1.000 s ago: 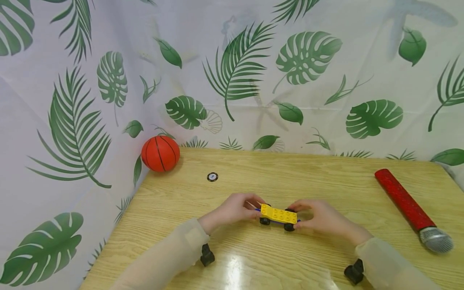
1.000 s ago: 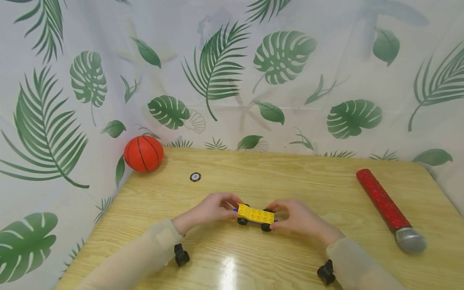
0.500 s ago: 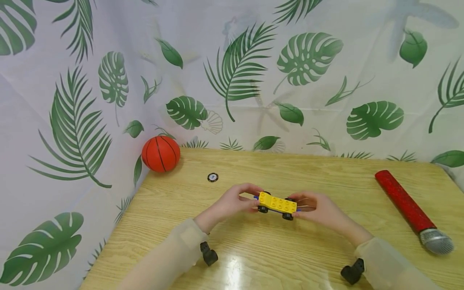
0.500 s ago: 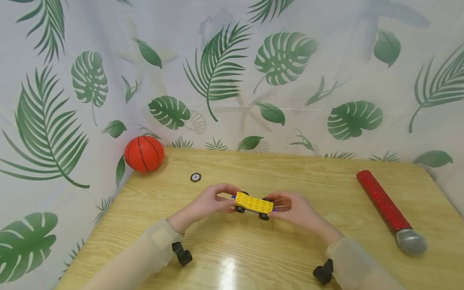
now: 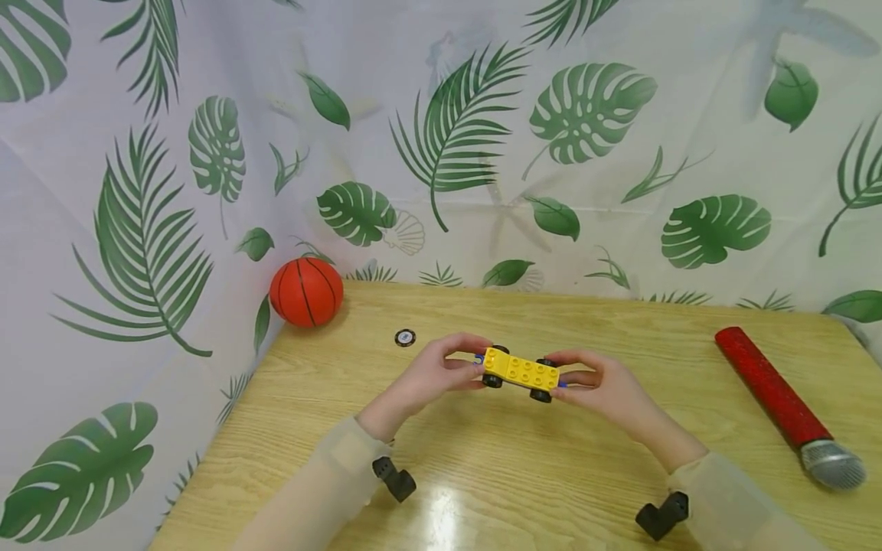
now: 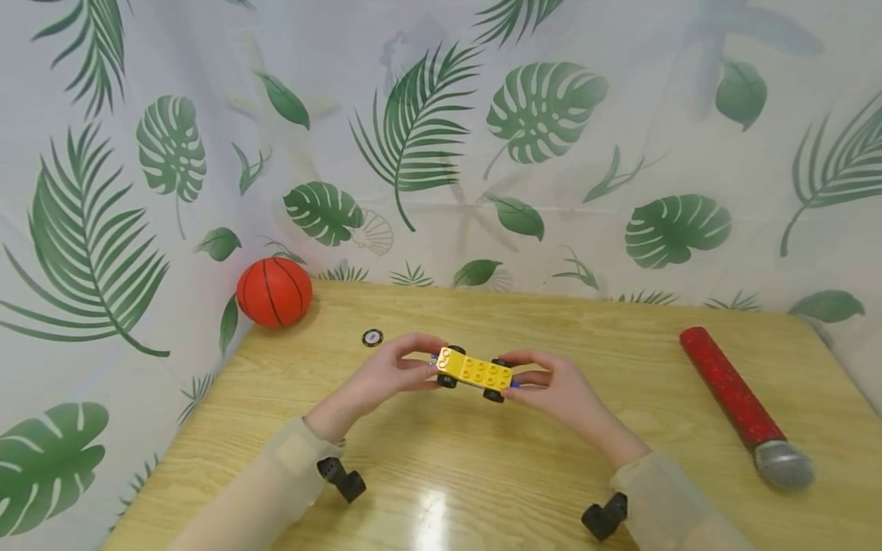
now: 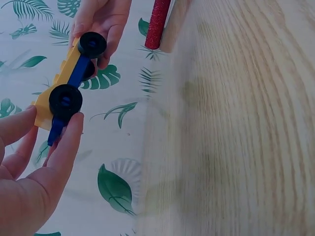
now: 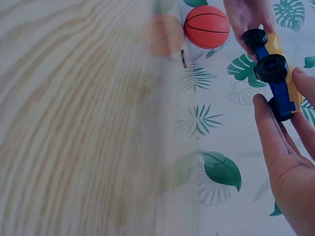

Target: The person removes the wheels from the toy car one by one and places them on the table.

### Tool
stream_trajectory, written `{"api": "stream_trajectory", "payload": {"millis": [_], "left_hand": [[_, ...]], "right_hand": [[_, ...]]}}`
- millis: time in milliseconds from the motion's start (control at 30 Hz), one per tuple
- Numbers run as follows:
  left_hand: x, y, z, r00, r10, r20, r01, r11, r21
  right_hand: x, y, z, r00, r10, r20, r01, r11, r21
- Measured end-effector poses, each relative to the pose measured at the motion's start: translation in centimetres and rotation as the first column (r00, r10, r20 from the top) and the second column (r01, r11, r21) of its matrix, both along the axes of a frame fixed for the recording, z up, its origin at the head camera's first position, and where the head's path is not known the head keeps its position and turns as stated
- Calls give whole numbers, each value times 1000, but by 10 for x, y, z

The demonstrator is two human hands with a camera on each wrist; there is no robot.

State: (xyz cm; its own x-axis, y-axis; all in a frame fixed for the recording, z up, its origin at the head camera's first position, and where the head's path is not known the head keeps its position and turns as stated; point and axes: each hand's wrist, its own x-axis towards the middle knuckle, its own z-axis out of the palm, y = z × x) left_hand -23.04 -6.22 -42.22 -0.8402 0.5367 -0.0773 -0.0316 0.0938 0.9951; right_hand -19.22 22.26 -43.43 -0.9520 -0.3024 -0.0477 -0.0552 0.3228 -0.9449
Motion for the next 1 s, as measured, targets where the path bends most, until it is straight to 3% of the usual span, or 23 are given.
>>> {"api": "stream_trajectory", "payload": {"millis": [433,767,1000], "left_hand": [[-2,2,0,996,85,6,-85,996,41],[3,4,-3,987,148,59,-156,973,171],[4,6,-3,991,121,61,-132,960,246]], "right_hand": [[1,-9,6,997,-80,-15,78,995,-63],[2,-12,8,995,-103,-2,103,992,-75],[3,-15,7,994,-111,-6,108,981,-158]]}}
